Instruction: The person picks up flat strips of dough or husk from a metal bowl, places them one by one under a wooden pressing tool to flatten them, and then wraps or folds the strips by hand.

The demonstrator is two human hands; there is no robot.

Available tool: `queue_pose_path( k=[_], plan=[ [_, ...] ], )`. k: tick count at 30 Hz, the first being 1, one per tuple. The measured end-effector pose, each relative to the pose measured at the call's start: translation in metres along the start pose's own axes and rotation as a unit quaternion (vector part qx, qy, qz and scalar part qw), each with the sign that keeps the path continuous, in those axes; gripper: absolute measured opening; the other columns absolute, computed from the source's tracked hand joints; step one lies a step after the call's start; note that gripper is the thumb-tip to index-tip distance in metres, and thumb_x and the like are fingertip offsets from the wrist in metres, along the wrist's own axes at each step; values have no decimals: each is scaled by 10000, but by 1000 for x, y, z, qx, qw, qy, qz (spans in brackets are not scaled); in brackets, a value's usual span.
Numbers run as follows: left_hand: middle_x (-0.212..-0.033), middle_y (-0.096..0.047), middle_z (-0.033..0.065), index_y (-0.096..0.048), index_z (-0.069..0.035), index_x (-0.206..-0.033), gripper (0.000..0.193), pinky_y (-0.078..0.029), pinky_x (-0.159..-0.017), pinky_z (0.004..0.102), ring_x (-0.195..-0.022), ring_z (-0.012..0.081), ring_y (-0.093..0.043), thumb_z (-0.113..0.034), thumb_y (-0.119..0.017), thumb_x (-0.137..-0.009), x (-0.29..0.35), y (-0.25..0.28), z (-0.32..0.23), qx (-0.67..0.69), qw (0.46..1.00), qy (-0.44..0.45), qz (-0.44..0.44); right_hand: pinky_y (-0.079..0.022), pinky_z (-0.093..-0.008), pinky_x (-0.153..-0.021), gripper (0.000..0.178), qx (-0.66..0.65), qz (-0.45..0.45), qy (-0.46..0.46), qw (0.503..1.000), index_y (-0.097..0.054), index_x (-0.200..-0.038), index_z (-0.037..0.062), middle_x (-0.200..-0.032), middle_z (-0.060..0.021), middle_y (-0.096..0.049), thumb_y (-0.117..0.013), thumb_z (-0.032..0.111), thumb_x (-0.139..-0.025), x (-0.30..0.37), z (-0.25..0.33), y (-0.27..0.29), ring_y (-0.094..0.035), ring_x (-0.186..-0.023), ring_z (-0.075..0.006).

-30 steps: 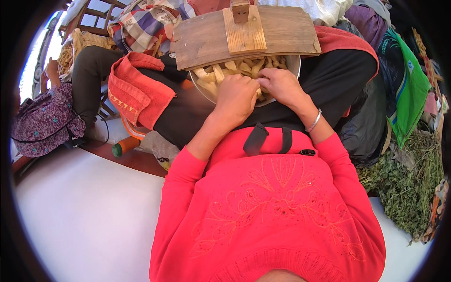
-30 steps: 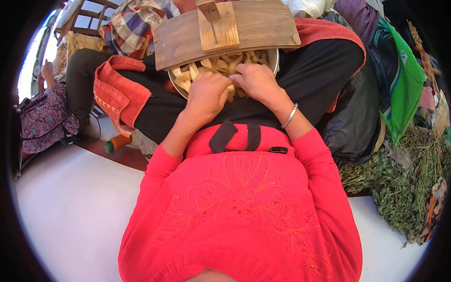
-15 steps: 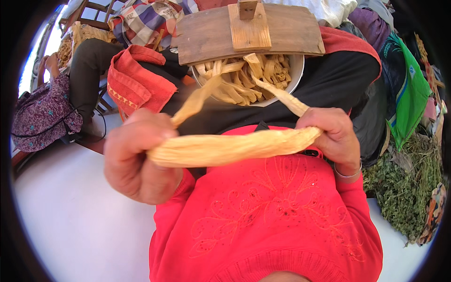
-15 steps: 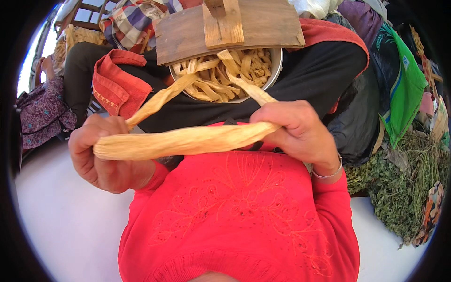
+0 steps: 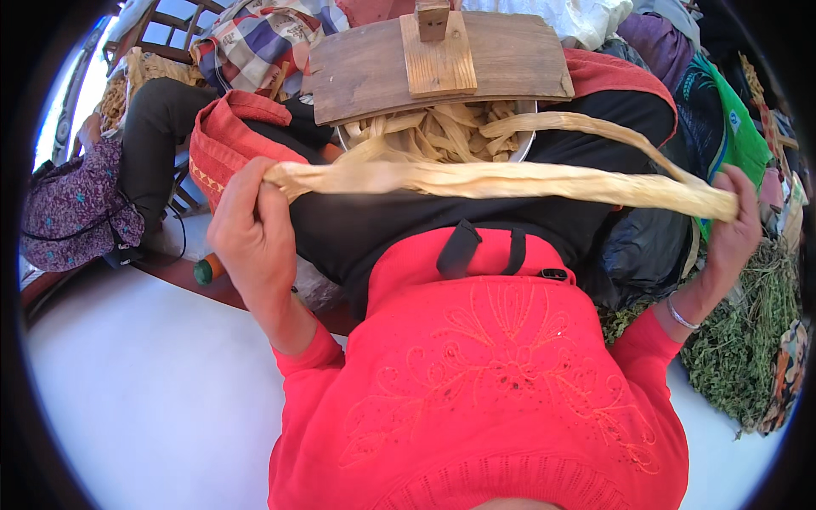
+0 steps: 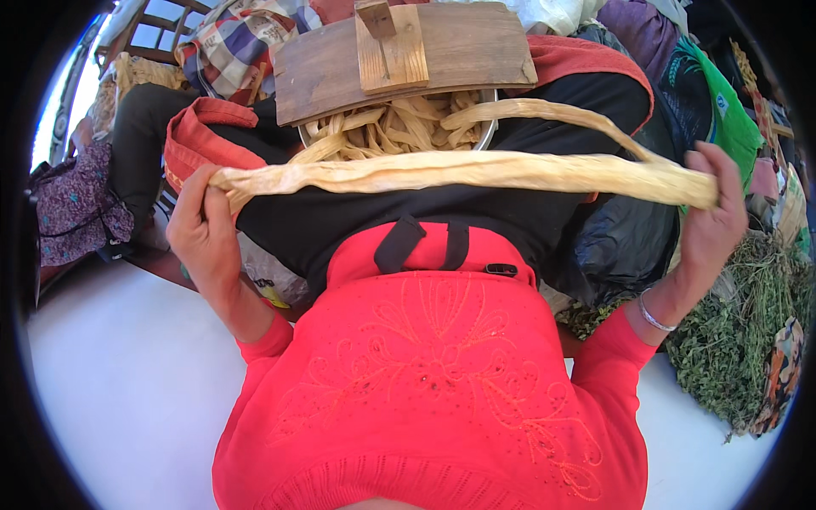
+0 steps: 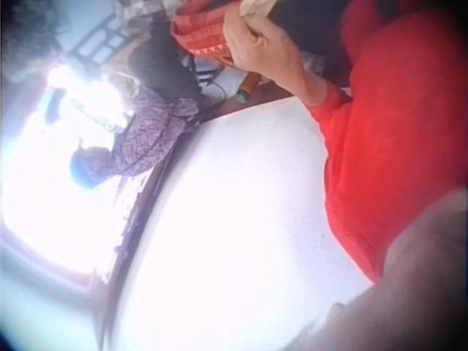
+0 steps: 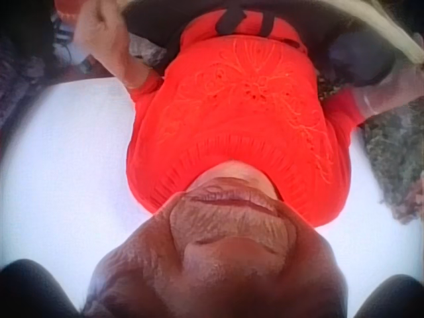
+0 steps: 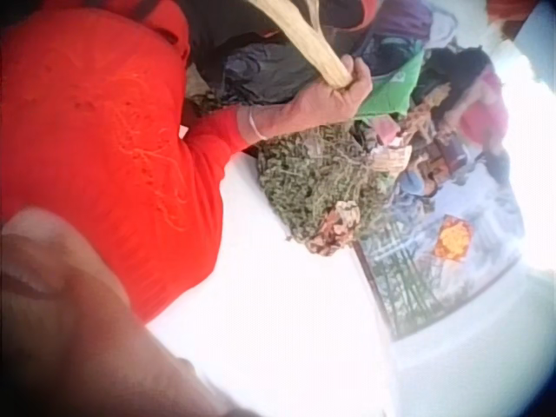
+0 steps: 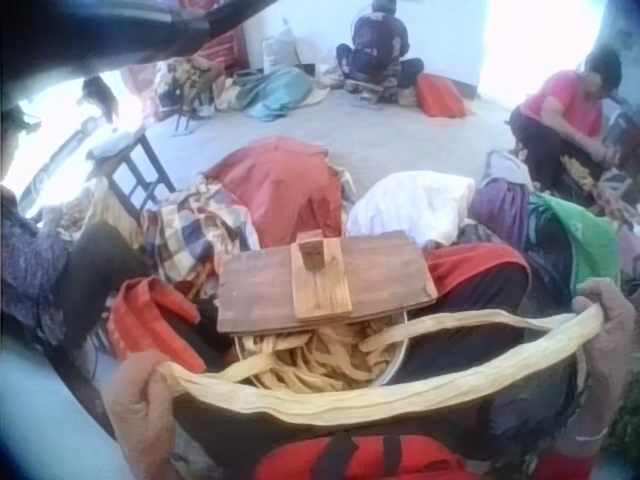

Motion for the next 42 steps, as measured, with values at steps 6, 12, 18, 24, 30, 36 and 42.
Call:
queue_pose_path(
  k=[6,12,18,24,30,36,42],
  plan=[
    [-1078,-602,129,-634,-38,-1032,272,-459,-869,411,-1008,307,-577,-80,-636,-763,6,-62,-26,-101,951,-196,217,-453,-229,-585,135,-192,343,-141,908,-641,-886,23,-771,-10,-637,-555,-45,-807,58,24,-85,-605,-683,-104],
    [-1214,-539,221,-405,-17,-1345,663,-423,-938,397,-1120,357,-532,-169,-699,-771,34,-129,-80,222,900,-149,345,-465,-339,-564,140,-121,310,49,942,-615,-878,48,-710,-171,-589,-673,59,-752,74,88,-155,-595,-625,-322],
    [-822,-620,180,-565,-12,-1068,277,-468,-701,434,-783,374,-612,-84,-622,-806,46,-132,-58,202,863,-111,449,-484,-271,-825,318,-372,442,-2,816,-622,-1097,5,-1004,-63,-643,-686,64,-791,42,61,-141,-596,-941,-131],
    [-1191,-572,142,-502,-30,-1255,480,-435,-929,373,-1102,316,-540,-113,-646,-805,45,-156,-49,134,874,-202,421,-494,-356,-765,360,145,239,262,924,-603,-1104,48,-1080,-111,-616,-684,147,-768,31,23,-213,-612,-914,-282],
    [-1174,-603,173,-473,20,-1275,457,-457,-960,388,-1082,273,-596,-323,-479,-974,39,-214,3,579,548,304,521,-499,-448,-670,340,222,354,97,903,-575,-1095,83,-893,-148,-649,-648,149,-770,39,15,-223,-637,-785,-354],
    [-1049,-643,152,-527,-16,-1162,383,-517,-868,426,-931,269,-653,-346,-427,-993,41,-237,26,675,390,480,401,-501,-417,-607,170,-76,442,125,885,-621,-947,71,-755,-170,-623,-639,170,-810,79,69,-205,-622,-732,-364],
    [-813,-587,69,-508,-11,-1174,249,-477,-535,251,-614,137,-562,-151,-441,-980,33,-202,31,677,424,436,414,-495,-384,-685,233,-260,549,190,772,-658,-954,88,-761,-108,-639,-716,197,-756,89,114,-188,-623,-714,-293]
  ],
)
Point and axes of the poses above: each hand's wrist, its own x-axis away from the middle knuckle, its own y-axis out of the back of the hand, z = x × y, the point moved 2 cm from there along -x, towards the middle knuckle
